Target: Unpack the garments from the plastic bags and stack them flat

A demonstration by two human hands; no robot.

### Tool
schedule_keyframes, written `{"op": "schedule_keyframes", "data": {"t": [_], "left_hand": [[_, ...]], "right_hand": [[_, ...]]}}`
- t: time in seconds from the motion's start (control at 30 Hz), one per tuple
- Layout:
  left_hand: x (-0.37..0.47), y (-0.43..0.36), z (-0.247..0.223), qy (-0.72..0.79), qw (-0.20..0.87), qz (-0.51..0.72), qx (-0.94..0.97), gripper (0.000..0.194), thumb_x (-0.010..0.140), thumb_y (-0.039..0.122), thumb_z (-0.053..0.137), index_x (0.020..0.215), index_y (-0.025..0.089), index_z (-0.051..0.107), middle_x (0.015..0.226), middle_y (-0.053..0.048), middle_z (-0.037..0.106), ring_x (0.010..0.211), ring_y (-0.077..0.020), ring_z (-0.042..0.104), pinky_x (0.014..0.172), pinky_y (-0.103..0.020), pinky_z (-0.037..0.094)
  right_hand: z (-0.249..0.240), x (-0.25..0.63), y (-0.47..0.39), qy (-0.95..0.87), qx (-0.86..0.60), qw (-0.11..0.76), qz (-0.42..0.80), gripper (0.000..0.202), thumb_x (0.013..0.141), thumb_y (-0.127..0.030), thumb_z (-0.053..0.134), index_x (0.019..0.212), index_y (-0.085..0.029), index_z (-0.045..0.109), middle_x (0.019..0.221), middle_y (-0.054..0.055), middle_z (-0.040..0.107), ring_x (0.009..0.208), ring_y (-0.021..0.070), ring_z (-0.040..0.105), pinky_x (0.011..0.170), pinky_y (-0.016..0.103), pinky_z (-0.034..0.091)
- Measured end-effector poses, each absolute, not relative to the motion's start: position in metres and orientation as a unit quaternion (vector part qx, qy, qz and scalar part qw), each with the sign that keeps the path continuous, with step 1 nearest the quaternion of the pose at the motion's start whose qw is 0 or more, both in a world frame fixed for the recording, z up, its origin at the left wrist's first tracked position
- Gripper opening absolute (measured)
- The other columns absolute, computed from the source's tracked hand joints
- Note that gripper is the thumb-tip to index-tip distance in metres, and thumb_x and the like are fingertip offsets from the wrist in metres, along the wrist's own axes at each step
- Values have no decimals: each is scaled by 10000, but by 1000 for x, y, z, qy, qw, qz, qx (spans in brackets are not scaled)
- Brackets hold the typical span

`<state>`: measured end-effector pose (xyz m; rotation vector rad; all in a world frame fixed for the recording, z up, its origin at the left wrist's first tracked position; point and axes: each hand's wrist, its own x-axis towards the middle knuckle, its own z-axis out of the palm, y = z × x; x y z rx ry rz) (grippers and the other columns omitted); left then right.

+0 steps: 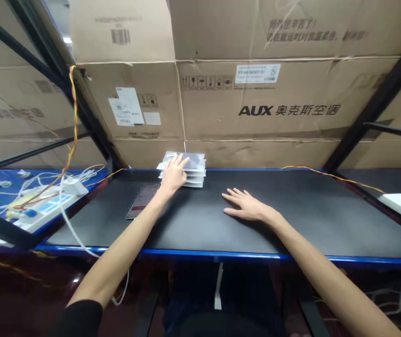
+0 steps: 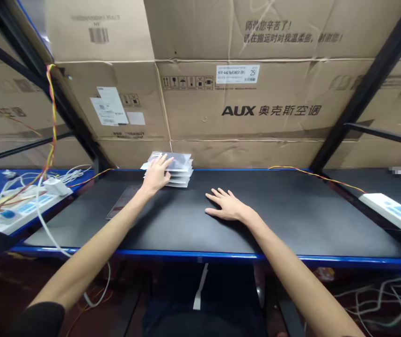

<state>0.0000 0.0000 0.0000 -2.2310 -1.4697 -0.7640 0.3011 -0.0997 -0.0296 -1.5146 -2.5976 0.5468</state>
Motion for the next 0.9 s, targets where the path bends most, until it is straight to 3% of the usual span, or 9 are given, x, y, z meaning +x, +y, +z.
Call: {"op": "schedule_keyframes", "data": {"t": [0.2, 0.43, 0.67, 0.8, 0.9], "left_hand": [[-10, 16, -2, -513, 195, -272, -790, 505, 829, 48, 545, 1320, 146, 605, 1387, -108, 588, 1331, -316, 499, 1132, -492, 371], [27, -43, 3, -438, 216, -305, -817, 481, 876, 139, 545, 1347, 223, 594, 1351, -39, 625, 1270, -287, 549, 1096, -466, 407], [84, -96, -22, -330, 97, -264, -901, 439, 951, 178, 460, 1366, 273, 569, 1391, -56, 591, 1225, -315, 562, 1066, -520, 399], [94, -93, -42, -320, 65, -203, -923, 461, 899, 154, 526, 1348, 245, 577, 1343, -71, 626, 1163, -312, 593, 1034, -498, 436], [91, -91, -44, -308, 39, -193, -931, 470, 901, 242, 568, 1371, 229, 557, 1364, -74, 610, 1203, -292, 576, 1062, -466, 433]], "right_hand": [[-31, 307, -103, -849, -492, 52, 186, 817, 886, -752, 382, 1543, -273, 308, 1633, 72, 161, 1510, 285, 66, 1216, 518, 62], [-45, 338, -126, -846, -490, 100, 182, 744, 920, -714, 370, 1527, -283, 349, 1620, 56, 228, 1504, 272, 134, 1224, 497, 86], [-45, 348, -129, -833, -515, 116, 167, 705, 922, -681, 408, 1507, -288, 397, 1586, 63, 326, 1489, 325, 184, 1207, 580, 130], [-50, 353, -124, -808, -554, 121, 158, 782, 913, -668, 423, 1542, -214, 321, 1596, 117, 293, 1486, 326, 191, 1207, 564, 158], [-56, 356, -122, -805, -558, 124, 157, 806, 912, -670, 416, 1551, -196, 289, 1598, 129, 286, 1487, 320, 188, 1208, 562, 151]]}}
